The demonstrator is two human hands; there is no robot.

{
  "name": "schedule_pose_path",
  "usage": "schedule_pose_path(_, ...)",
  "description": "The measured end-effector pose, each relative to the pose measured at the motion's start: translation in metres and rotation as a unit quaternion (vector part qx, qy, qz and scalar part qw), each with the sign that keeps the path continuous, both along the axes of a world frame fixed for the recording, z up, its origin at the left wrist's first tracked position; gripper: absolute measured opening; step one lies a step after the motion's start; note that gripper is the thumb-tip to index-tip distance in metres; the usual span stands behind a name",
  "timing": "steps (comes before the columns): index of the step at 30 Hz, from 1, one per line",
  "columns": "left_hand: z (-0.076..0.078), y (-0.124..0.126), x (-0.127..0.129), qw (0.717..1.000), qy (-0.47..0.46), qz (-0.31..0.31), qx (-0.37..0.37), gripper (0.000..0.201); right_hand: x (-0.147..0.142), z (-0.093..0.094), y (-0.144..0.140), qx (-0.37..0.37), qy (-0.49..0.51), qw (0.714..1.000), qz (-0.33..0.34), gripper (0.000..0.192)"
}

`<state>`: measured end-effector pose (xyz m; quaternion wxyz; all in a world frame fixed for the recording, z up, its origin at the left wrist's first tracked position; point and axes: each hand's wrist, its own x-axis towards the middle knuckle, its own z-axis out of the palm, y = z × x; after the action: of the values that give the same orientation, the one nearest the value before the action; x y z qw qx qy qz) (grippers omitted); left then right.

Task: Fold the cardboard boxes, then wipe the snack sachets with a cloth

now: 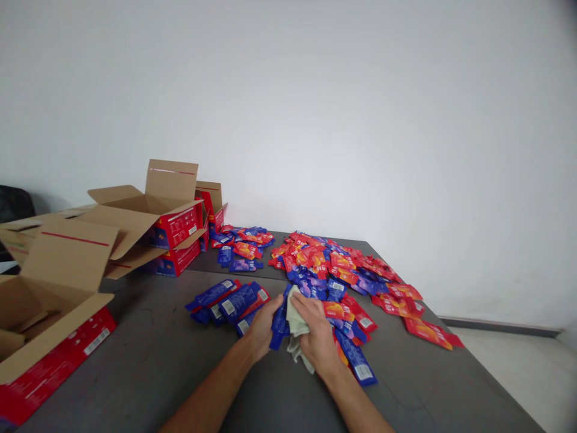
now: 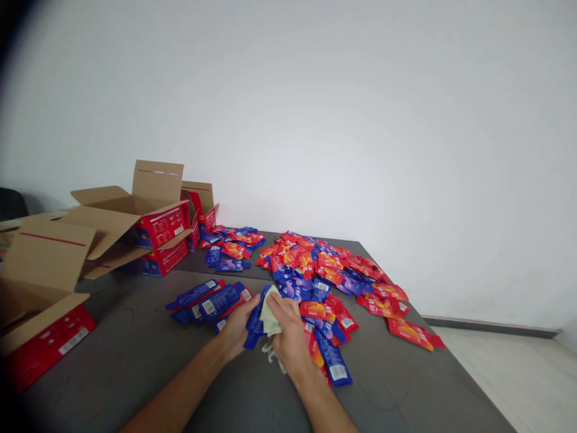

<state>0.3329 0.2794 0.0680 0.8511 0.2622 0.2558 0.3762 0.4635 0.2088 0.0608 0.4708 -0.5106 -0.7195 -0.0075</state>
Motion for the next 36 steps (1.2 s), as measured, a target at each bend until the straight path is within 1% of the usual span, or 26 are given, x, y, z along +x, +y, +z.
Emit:
schedule_pose_path(2, 0.0, -0.001, 0.001, 1.0, 0.011, 0.0, 0.0, 0.026, 0.003, 0.0, 0.0, 0.008, 0.003, 1.0, -0.012, 0.078)
schedule_pose_path(3, -0.001, 0.0, 0.0, 1.0, 0.011, -0.004, -0.002, 0.027, 0.003, 0.002, 0.0, 0.004, -0.004, 1.0, -0.002, 0.077)
schedule_pose_path(5, -0.002, 0.002, -0.002, 1.0, 0.001, -0.027, -0.007, 0.031, -0.001, 0.007, -0.003, -0.015, -0.029, 0.999, 0.037, 0.073)
schedule_pose_path(8, -0.005, 0.009, -0.008, 0.997, -0.012, -0.074, -0.008, 0.04, -0.013, 0.019, -0.009, -0.065, -0.073, 0.989, 0.108, 0.066)
schedule_pose_path(9, -0.006, 0.012, -0.01, 0.997, -0.009, -0.076, -0.001, 0.044, -0.017, 0.022, -0.01, -0.08, -0.084, 0.985, 0.127, 0.064)
schedule_pose_path(10, -0.006, 0.014, -0.011, 0.998, 0.0, -0.063, 0.013, 0.046, -0.02, 0.025, -0.012, -0.092, -0.089, 0.982, 0.141, 0.062)
schedule_pose_path(11, -0.006, 0.016, -0.012, 0.998, 0.014, -0.037, 0.038, 0.048, -0.022, 0.026, -0.013, -0.099, -0.091, 0.979, 0.151, 0.061)
schedule_pose_path(13, -0.006, 0.019, -0.013, 0.989, 0.061, 0.032, 0.128, 0.05, -0.022, 0.026, -0.013, -0.1, -0.082, 0.98, 0.152, 0.062)
schedule_pose_path(14, -0.006, 0.021, -0.014, 0.974, 0.099, 0.064, 0.191, 0.05, -0.02, 0.024, -0.012, -0.095, -0.073, 0.983, 0.142, 0.063)
schedule_pose_path(15, -0.006, 0.023, -0.014, 0.949, 0.148, 0.093, 0.261, 0.049, -0.017, 0.022, -0.011, -0.088, -0.061, 0.986, 0.127, 0.065)
schedule_pose_path(16, -0.006, 0.025, -0.015, 0.913, 0.204, 0.117, 0.334, 0.049, -0.013, 0.019, -0.009, -0.08, -0.046, 0.99, 0.105, 0.068)
schedule_pose_path(17, -0.008, 0.027, -0.017, 0.866, 0.264, 0.134, 0.402, 0.048, -0.008, 0.016, -0.008, -0.072, -0.03, 0.994, 0.076, 0.071)
schedule_pose_path(19, -0.013, 0.031, -0.02, 0.758, 0.384, 0.153, 0.505, 0.046, 0.003, 0.011, -0.004, -0.055, 0.005, 0.998, 0.005, 0.076)
schedule_pose_path(21, -0.022, 0.035, -0.023, 0.655, 0.49, 0.141, 0.558, 0.045, 0.013, 0.008, 0.0, -0.045, 0.031, 0.997, -0.063, 0.075)
schedule_pose_path(22, -0.026, 0.036, -0.024, 0.612, 0.535, 0.124, 0.569, 0.044, 0.017, 0.007, 0.001, -0.042, 0.041, 0.994, -0.091, 0.073)
schedule_pose_path(23, -0.031, 0.037, -0.025, 0.576, 0.572, 0.104, 0.575, 0.044, 0.021, 0.006, 0.002, -0.042, 0.048, 0.991, -0.114, 0.071)
schedule_pose_path(24, -0.035, 0.038, -0.026, 0.547, 0.599, 0.081, 0.58, 0.044, 0.025, 0.006, 0.003, -0.044, 0.053, 0.989, -0.131, 0.068)
schedule_pose_path(25, -0.039, 0.039, -0.027, 0.525, 0.614, 0.058, 0.587, 0.043, 0.027, 0.006, 0.004, -0.047, 0.057, 0.987, -0.144, 0.066)
schedule_pose_path(27, -0.045, 0.041, -0.028, 0.496, 0.619, 0.016, 0.609, 0.041, 0.03, 0.006, 0.004, -0.054, 0.059, 0.984, -0.158, 0.063)
schedule_pose_path(29, -0.047, 0.042, -0.028, 0.477, 0.617, -0.005, 0.626, 0.039, 0.031, 0.006, 0.004, -0.055, 0.059, 0.984, -0.161, 0.061)
schedule_pose_path(31, -0.046, 0.043, -0.026, 0.457, 0.63, 0.003, 0.628, 0.039, 0.031, 0.006, 0.004, -0.049, 0.059, 0.984, -0.16, 0.059)
schedule_pose_path(33, -0.043, 0.041, -0.02, 0.445, 0.645, 0.031, 0.621, 0.036, 0.031, 0.005, 0.004, -0.043, 0.06, 0.984, -0.16, 0.059)
schedule_pose_path(34, -0.042, 0.039, -0.016, 0.45, 0.641, 0.044, 0.62, 0.034, 0.031, 0.005, 0.004, -0.041, 0.059, 0.984, -0.161, 0.059)
schedule_pose_path(35, -0.041, 0.036, -0.011, 0.464, 0.626, 0.053, 0.624, 0.033, 0.031, 0.005, 0.004, -0.04, 0.059, 0.984, -0.162, 0.06)
schedule_pose_path(36, -0.041, 0.033, -0.006, 0.487, 0.601, 0.055, 0.631, 0.035, 0.032, 0.004, 0.004, -0.04, 0.059, 0.984, -0.163, 0.06)
